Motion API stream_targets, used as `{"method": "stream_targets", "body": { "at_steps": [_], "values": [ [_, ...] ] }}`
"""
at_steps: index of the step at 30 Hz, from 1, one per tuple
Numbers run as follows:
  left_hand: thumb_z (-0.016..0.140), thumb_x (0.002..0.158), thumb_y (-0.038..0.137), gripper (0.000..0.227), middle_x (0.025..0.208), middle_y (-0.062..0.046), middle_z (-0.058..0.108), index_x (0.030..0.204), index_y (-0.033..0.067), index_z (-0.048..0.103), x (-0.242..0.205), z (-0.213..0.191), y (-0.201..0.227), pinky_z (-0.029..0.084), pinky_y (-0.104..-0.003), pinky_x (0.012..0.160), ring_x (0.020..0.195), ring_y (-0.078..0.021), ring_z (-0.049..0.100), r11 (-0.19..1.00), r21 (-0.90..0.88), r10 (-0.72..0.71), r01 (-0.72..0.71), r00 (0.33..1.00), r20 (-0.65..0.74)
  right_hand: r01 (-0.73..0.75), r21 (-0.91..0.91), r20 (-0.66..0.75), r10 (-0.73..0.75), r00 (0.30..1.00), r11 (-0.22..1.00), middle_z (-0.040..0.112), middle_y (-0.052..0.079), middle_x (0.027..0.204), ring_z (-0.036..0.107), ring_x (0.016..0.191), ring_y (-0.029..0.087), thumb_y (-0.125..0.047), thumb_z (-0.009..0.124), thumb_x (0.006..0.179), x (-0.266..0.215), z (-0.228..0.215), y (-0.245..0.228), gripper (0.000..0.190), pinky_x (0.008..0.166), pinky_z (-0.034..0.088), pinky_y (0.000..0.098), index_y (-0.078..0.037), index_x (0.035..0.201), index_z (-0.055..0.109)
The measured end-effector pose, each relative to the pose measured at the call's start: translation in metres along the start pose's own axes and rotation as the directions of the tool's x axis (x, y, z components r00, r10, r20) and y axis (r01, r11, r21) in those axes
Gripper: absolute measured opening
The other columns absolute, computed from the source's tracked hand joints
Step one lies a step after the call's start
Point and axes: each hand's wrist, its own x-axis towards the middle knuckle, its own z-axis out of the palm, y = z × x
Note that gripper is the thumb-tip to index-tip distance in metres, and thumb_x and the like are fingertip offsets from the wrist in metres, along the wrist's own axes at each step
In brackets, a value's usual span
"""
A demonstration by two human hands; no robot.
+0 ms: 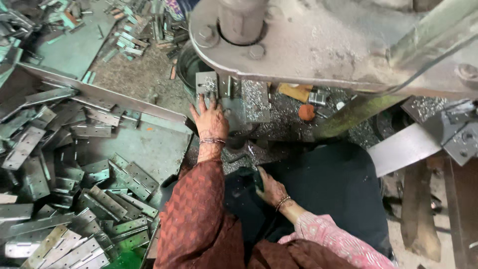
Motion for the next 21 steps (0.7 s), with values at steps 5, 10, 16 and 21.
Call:
{"method": "stream_targets", "body": {
  "at_steps": [5, 10, 16, 21],
  "values": [
    [0.069, 0.084, 0.028, 0.048, 0.144, -0.007, 0.058, 0.129, 0.0132, 0.07, -0.039, -0.043, -0.044, 0.036, -0.057, 0.11, 0.137, -0.0395, 0.044, 0.965, -0.253, -0.122, 0.064, 0.968, -0.218, 0.01, -0.059, 0.02, -0.009, 1.0, 0.998, 0.068, 0.022, 0.122, 0.066, 0.112, 0.043, -0.037, 0.074, 0.082, -0.017, -0.05, -0.025, 0.087, 0.094, 0.054, 0.051, -0.02, 0.155, 0.03],
    [0.071, 0.084, 0.023, 0.047, 0.137, -0.01, 0.064, 0.129, 0.0119, 0.068, -0.089, -0.042, -0.144, 0.044, -0.045, 0.112, 0.129, -0.0368, 0.054, 0.907, -0.348, -0.339, 0.239, 0.904, -0.262, -0.005, -0.13, 0.079, 0.015, 0.997, 0.991, 0.07, 0.021, 0.123, 0.066, 0.114, 0.043, -0.041, 0.07, 0.085, -0.016, -0.09, -0.057, 0.08, 0.096, 0.054, 0.0523, -0.025, 0.155, 0.034],
    [0.075, 0.085, 0.036, 0.052, 0.132, -0.012, 0.064, 0.133, 0.0159, 0.066, -0.191, 0.033, -0.222, 0.053, -0.052, 0.095, 0.121, -0.038, 0.057, 0.678, -0.178, -0.722, 0.713, 0.692, 0.016, 0.046, -0.149, 0.057, -0.038, 0.998, 0.988, 0.069, 0.022, 0.123, 0.066, 0.113, 0.045, -0.042, 0.071, 0.083, -0.013, -0.091, -0.059, 0.083, 0.096, 0.054, 0.0525, -0.024, 0.155, 0.032],
    [0.073, 0.086, 0.03, 0.041, 0.129, -0.013, 0.057, 0.122, 0.0126, 0.067, -0.218, 0.097, -0.243, 0.046, -0.059, 0.095, 0.121, -0.0343, 0.057, 0.606, 0.061, -0.794, 0.793, 0.608, -0.024, 0.095, -0.138, 0.045, -0.089, 0.995, 0.986, 0.069, 0.024, 0.123, 0.066, 0.112, 0.046, -0.042, 0.07, 0.083, -0.01, -0.082, -0.046, 0.083, 0.095, 0.055, 0.0529, -0.023, 0.154, 0.032]
  ]
}}
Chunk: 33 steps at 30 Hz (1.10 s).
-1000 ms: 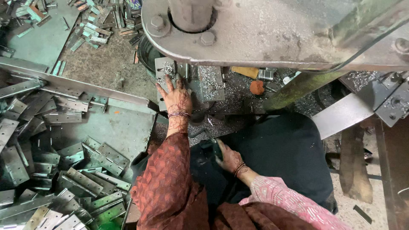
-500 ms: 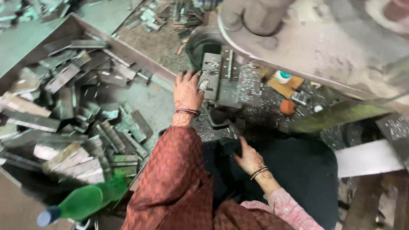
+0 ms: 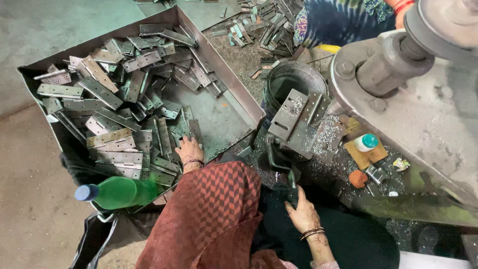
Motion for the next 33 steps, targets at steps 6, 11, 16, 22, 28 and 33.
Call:
{"method": "stream_targets", "body": {
  "at_steps": [6, 11, 16, 22, 28, 33],
  "values": [
    [0.065, 0.089, 0.014, 0.038, 0.129, -0.012, 0.058, 0.127, 0.0177, 0.067, 0.014, 0.021, 0.006, 0.04, -0.061, 0.105, 0.116, -0.0324, 0.061, 0.999, -0.002, -0.048, 0.048, 0.999, -0.011, -0.074, -0.003, 0.086, 0.074, 0.993, 0.997, 0.071, 0.023, 0.12, 0.068, 0.112, 0.044, -0.042, 0.071, 0.084, 0.008, -0.004, -0.003, 0.084, 0.096, 0.055, 0.0513, -0.025, 0.156, 0.03],
    [0.064, 0.088, 0.012, 0.034, 0.133, -0.006, 0.06, 0.121, 0.0186, 0.068, 0.005, 0.023, 0.007, 0.04, -0.061, 0.11, 0.12, -0.0308, 0.059, 0.969, -0.002, 0.246, -0.247, 0.967, -0.066, -0.071, -0.015, 0.104, 0.072, 0.992, 0.997, 0.071, 0.023, 0.121, 0.068, 0.114, 0.043, -0.042, 0.07, 0.085, 0.009, -0.008, -0.006, 0.085, 0.098, 0.054, 0.0502, -0.025, 0.157, 0.029],
    [0.068, 0.083, 0.01, 0.044, 0.136, -0.011, 0.057, 0.127, 0.0155, 0.065, -0.007, 0.019, 0.012, 0.047, -0.051, 0.104, 0.125, -0.0362, 0.055, 0.957, -0.173, 0.219, -0.232, 0.971, -0.092, -0.066, 0.015, 0.103, 0.064, 0.993, 0.998, 0.07, 0.023, 0.122, 0.067, 0.115, 0.043, -0.039, 0.07, 0.085, 0.008, -0.006, -0.004, 0.084, 0.098, 0.054, 0.0497, -0.024, 0.156, 0.03],
    [0.088, 0.069, 0.014, 0.07, 0.129, -0.026, 0.052, 0.132, 0.0046, 0.058, 0.004, 0.014, 0.022, 0.05, -0.049, 0.098, 0.119, -0.0454, 0.052, 0.888, -0.4, -0.277, 0.227, 0.958, -0.071, -0.021, 0.025, 0.07, 0.019, 0.997, 0.999, 0.069, 0.024, 0.123, 0.066, 0.116, 0.043, -0.038, 0.071, 0.085, 0.009, -0.001, 0.004, 0.083, 0.098, 0.053, 0.0495, -0.022, 0.155, 0.029],
    [0.083, 0.071, 0.008, 0.077, 0.112, -0.023, 0.067, 0.143, 0.006, 0.055, 0.005, 0.018, 0.034, 0.053, -0.05, 0.093, 0.107, -0.0418, 0.064, 0.676, -0.657, -0.476, 0.333, 0.878, -0.044, -0.046, 0.006, 0.102, 0.045, 0.994, 0.999, 0.07, 0.024, 0.122, 0.067, 0.115, 0.042, -0.04, 0.07, 0.085, 0.01, -0.002, 0.0, 0.086, 0.099, 0.054, 0.0481, -0.021, 0.157, 0.028],
    [0.078, 0.075, 0.006, 0.064, 0.109, -0.015, 0.074, 0.137, 0.0121, 0.063, -0.001, -0.001, 0.055, 0.06, -0.038, 0.078, 0.092, -0.026, 0.076, 0.237, -0.867, -0.587, 0.439, 0.775, 0.232, 0.003, 0.023, 0.071, -0.005, 0.997, 1.0, 0.069, 0.023, 0.122, 0.067, 0.114, 0.042, -0.04, 0.07, 0.086, 0.004, -0.005, -0.002, 0.086, 0.096, 0.054, 0.0491, -0.019, 0.156, 0.027]
  ]
}}
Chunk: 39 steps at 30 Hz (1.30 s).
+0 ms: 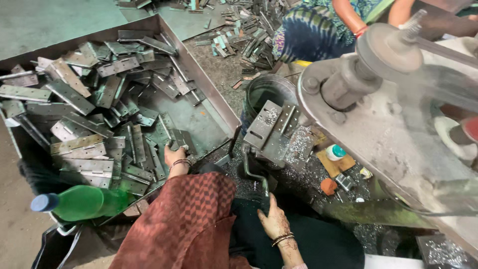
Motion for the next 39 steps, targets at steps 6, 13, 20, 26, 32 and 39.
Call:
{"method": "stream_targets", "body": {
  "at_steps": [6, 13, 20, 26, 32, 39],
  "values": [
    [0.073, 0.08, -0.005, 0.058, 0.097, -0.009, 0.074, 0.135, 0.0074, 0.064, -0.078, 0.008, 0.063, 0.058, -0.033, 0.069, 0.079, -0.0159, 0.07, 0.902, -0.226, 0.42, -0.368, 0.868, 0.265, -0.03, 0.06, 0.033, 0.028, 0.999, 0.998, 0.068, 0.021, 0.124, 0.066, 0.114, 0.042, -0.036, 0.069, 0.086, -0.005, -0.004, -0.005, 0.084, 0.097, 0.053, 0.0498, -0.02, 0.157, 0.027],
    [0.072, 0.097, 0.018, 0.048, 0.144, -0.019, 0.055, 0.141, 0.0062, 0.056, -0.227, 0.043, 0.077, 0.05, -0.043, 0.113, 0.133, -0.0366, 0.054, 0.401, 0.015, 0.633, -0.916, 0.289, 0.718, -0.016, 0.039, 0.007, 0.016, 1.0, 0.999, 0.066, 0.024, 0.126, 0.065, 0.115, 0.043, -0.032, 0.072, 0.087, -0.007, 0.001, 0.001, 0.088, 0.098, 0.053, 0.0498, -0.015, 0.158, 0.023],
    [0.054, 0.093, 0.02, 0.057, 0.161, -0.03, 0.027, 0.145, -0.0027, 0.047, -0.267, 0.08, 0.037, 0.031, -0.047, 0.12, 0.145, -0.04, 0.036, -0.315, 0.112, 0.446, -0.943, -0.043, 0.894, -0.033, 0.021, -0.006, 0.033, 0.999, 0.999, 0.067, 0.026, 0.122, 0.066, 0.112, 0.044, -0.034, 0.076, 0.085, -0.005, 0.009, 0.011, 0.09, 0.097, 0.054, 0.0509, -0.012, 0.156, 0.026],
    [0.05, 0.095, 0.014, 0.045, 0.16, -0.029, 0.032, 0.138, 0.0001, 0.056, -0.255, 0.074, 0.024, 0.038, -0.045, 0.115, 0.141, -0.0398, 0.042, -0.132, -0.049, 0.377, -0.99, -0.095, 0.921, -0.058, -0.013, 0.061, 0.059, 0.996, 0.998, 0.068, 0.026, 0.12, 0.067, 0.111, 0.043, -0.033, 0.075, 0.084, -0.006, -0.004, 0.0, 0.093, 0.096, 0.055, 0.0503, -0.013, 0.159, 0.023],
    [0.058, 0.085, 0.009, 0.05, 0.157, -0.025, 0.034, 0.135, 0.0061, 0.06, -0.247, 0.083, 0.05, 0.04, -0.044, 0.113, 0.139, -0.0392, 0.043, -0.156, -0.088, 0.443, -0.984, -0.149, 0.884, -0.053, 0.009, 0.051, 0.053, 0.997, 0.999, 0.067, 0.027, 0.12, 0.067, 0.108, 0.045, -0.033, 0.073, 0.086, -0.007, -0.01, -0.008, 0.095, 0.094, 0.055, 0.051, -0.013, 0.161, 0.018],
    [0.061, 0.081, 0.005, 0.056, 0.16, -0.023, 0.034, 0.137, 0.0083, 0.059, -0.242, 0.099, 0.065, 0.04, -0.042, 0.113, 0.139, -0.0364, 0.044, -0.059, -0.113, 0.424, -0.992, -0.127, 0.897, -0.085, 0.057, 0.02, 0.084, 0.996, 0.995, 0.067, 0.024, 0.123, 0.067, 0.112, 0.043, -0.024, 0.077, 0.079, 0.005, 0.032, 0.018, 0.095, 0.094, 0.056, 0.0491, -0.014, 0.157, 0.023]
  ]
}}
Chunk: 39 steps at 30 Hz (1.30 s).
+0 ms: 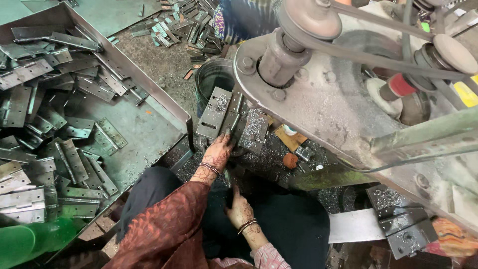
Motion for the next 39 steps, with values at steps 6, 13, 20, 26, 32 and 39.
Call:
{"method": "stream_targets", "body": {
  "at_steps": [6, 13, 20, 26, 32, 39],
  "values": [
    [0.054, 0.088, 0.006, 0.05, 0.157, -0.024, 0.039, 0.137, 0.0072, 0.06, 0.002, 0.016, -0.007, 0.04, -0.042, 0.114, 0.14, -0.0372, 0.043, 1.0, 0.012, 0.013, -0.012, 0.997, -0.078, 0.04, 0.115, -0.125, -0.025, 0.992, 0.993, 0.066, 0.024, 0.127, 0.064, 0.116, 0.043, -0.028, 0.078, 0.082, 0.024, 0.054, 0.027, 0.086, 0.096, 0.054, 0.049, -0.016, 0.155, 0.033],
    [0.054, 0.089, 0.008, 0.043, 0.156, -0.022, 0.042, 0.131, 0.0061, 0.063, -0.001, 0.023, -0.004, 0.04, -0.041, 0.114, 0.14, -0.0357, 0.045, 0.999, 0.049, -0.013, 0.017, 0.997, -0.081, 0.075, 0.1, -0.084, -0.066, 0.994, 0.992, 0.066, 0.026, 0.125, 0.064, 0.114, 0.044, -0.028, 0.08, 0.08, 0.012, 0.03, 0.019, 0.094, 0.097, 0.054, 0.0484, -0.013, 0.156, 0.027],
    [0.055, 0.085, 0.003, 0.05, 0.155, -0.022, 0.043, 0.135, 0.0041, 0.063, 0.005, 0.027, -0.006, 0.043, -0.036, 0.111, 0.136, -0.0332, 0.051, 0.999, 0.026, 0.027, -0.023, 0.986, -0.162, 0.057, 0.031, -0.032, -0.056, 0.998, 0.998, 0.068, 0.025, 0.122, 0.066, 0.111, 0.044, -0.024, 0.078, 0.08, 0.003, -0.011, 0.003, 0.093, 0.095, 0.055, 0.0503, -0.018, 0.157, 0.026],
    [0.053, 0.09, 0.005, 0.047, 0.158, -0.022, 0.042, 0.137, 0.0053, 0.06, 0.0, 0.026, -0.003, 0.039, -0.037, 0.116, 0.139, -0.033, 0.047, 1.0, 0.014, 0.015, -0.013, 0.993, -0.114, 0.051, 0.099, -0.169, -0.033, 0.985, 0.994, 0.066, 0.024, 0.126, 0.065, 0.112, 0.044, -0.03, 0.078, 0.081, 0.017, 0.066, 0.032, 0.09, 0.093, 0.055, 0.0497, -0.019, 0.156, 0.029],
    [0.052, 0.093, 0.014, 0.047, 0.159, -0.019, 0.038, 0.138, 0.0045, 0.059, -0.015, 0.004, -0.004, 0.028, -0.051, 0.12, 0.146, -0.0387, 0.034, 0.997, 0.042, -0.057, 0.062, 0.993, -0.103, 0.104, 0.126, -0.214, -0.075, 0.974, 0.987, 0.065, 0.027, 0.127, 0.064, 0.114, 0.045, -0.031, 0.078, 0.084, 0.038, 0.097, 0.054, 0.086, 0.095, 0.054, 0.05, -0.015, 0.154, 0.031],
    [0.055, 0.092, 0.019, 0.037, 0.157, -0.01, 0.044, 0.125, 0.0115, 0.07, -0.004, -0.016, 0.008, 0.014, -0.071, 0.119, 0.15, -0.04, 0.028, 0.961, 0.188, -0.206, 0.204, 0.979, -0.01, 0.074, 0.139, -0.119, -0.058, 0.991, 0.988, 0.067, 0.026, 0.123, 0.064, 0.115, 0.044, -0.026, 0.079, 0.079, 0.004, 0.027, 0.017, 0.091, 0.096, 0.054, 0.0503, -0.02, 0.155, 0.029]
  ]
}}
